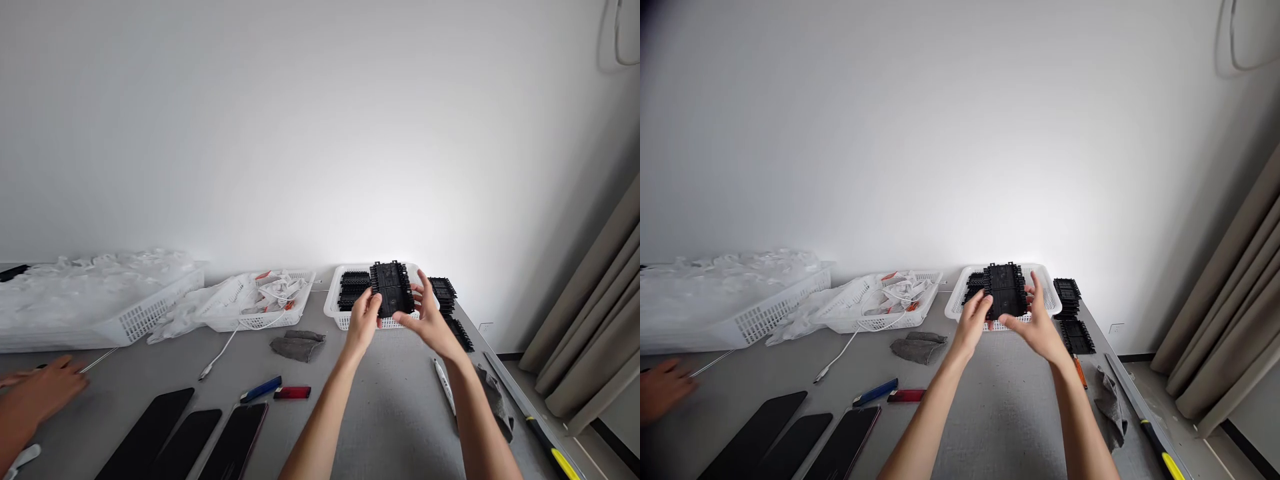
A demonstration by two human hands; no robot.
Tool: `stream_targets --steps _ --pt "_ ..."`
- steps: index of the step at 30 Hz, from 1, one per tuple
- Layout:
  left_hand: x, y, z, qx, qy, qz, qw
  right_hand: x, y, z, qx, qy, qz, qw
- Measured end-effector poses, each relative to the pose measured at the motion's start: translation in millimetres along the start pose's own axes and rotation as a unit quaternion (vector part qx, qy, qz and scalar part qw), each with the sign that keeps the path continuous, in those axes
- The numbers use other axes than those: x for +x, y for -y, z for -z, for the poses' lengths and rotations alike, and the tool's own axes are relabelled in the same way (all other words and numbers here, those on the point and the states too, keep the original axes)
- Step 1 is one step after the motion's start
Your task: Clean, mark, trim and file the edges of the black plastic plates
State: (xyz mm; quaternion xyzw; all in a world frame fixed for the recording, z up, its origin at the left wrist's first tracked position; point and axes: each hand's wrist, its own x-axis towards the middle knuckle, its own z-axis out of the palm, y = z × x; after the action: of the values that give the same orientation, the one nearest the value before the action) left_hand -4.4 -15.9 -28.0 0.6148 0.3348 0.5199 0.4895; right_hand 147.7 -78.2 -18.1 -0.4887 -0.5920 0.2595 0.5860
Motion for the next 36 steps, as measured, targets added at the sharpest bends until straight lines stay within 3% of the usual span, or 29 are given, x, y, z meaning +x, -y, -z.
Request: stream_targets --steps 3,7,12,16,21,29,32,36 --pt "7.5 8.7 12.6 -0.024 -0.044 0.042 0.998 8.8 -3.5 16.4 0.097 -0.022 -0.039 0.994" --pt "6.1 13.3 12.1 -0.028 -0.013 0.047 0.998 13.3 -5.8 23.6 0.136 -0.05 -0.07 0.987" --pt "3.2 7.0 2.5 0.004 -0.031 0.013 0.999 9.6 1.5 23.3 0.124 -0.051 -0.078 0.988" --pt "6.2 2.3 3.5 0.017 -0.029 -0.064 0.997 8.2 5.1 27.8 0.105 -0.065 -0.077 0.989" --pt "8.9 -3.5 13.2 0.026 -0.051 -0.09 0.994 6.9 9.2 24.4 0.136 -0.013 -0.094 0.986" --pt "0.6 -24.4 21.8 -0.08 0.017 -0.05 0.995 8.8 11.3 11.4 0.233 -0.093 -0.098 0.963" --pt "-4.6 -28.9 20.3 -0.083 0.059 -0.044 0.994 8.6 12.8 7.7 0.267 -0.08 -0.121 0.953" --pt "-8.5 -29.7 22.1 -0.073 0.106 -0.017 0.992 4.3 17.1 7.3 0.246 -0.064 -0.118 0.96"
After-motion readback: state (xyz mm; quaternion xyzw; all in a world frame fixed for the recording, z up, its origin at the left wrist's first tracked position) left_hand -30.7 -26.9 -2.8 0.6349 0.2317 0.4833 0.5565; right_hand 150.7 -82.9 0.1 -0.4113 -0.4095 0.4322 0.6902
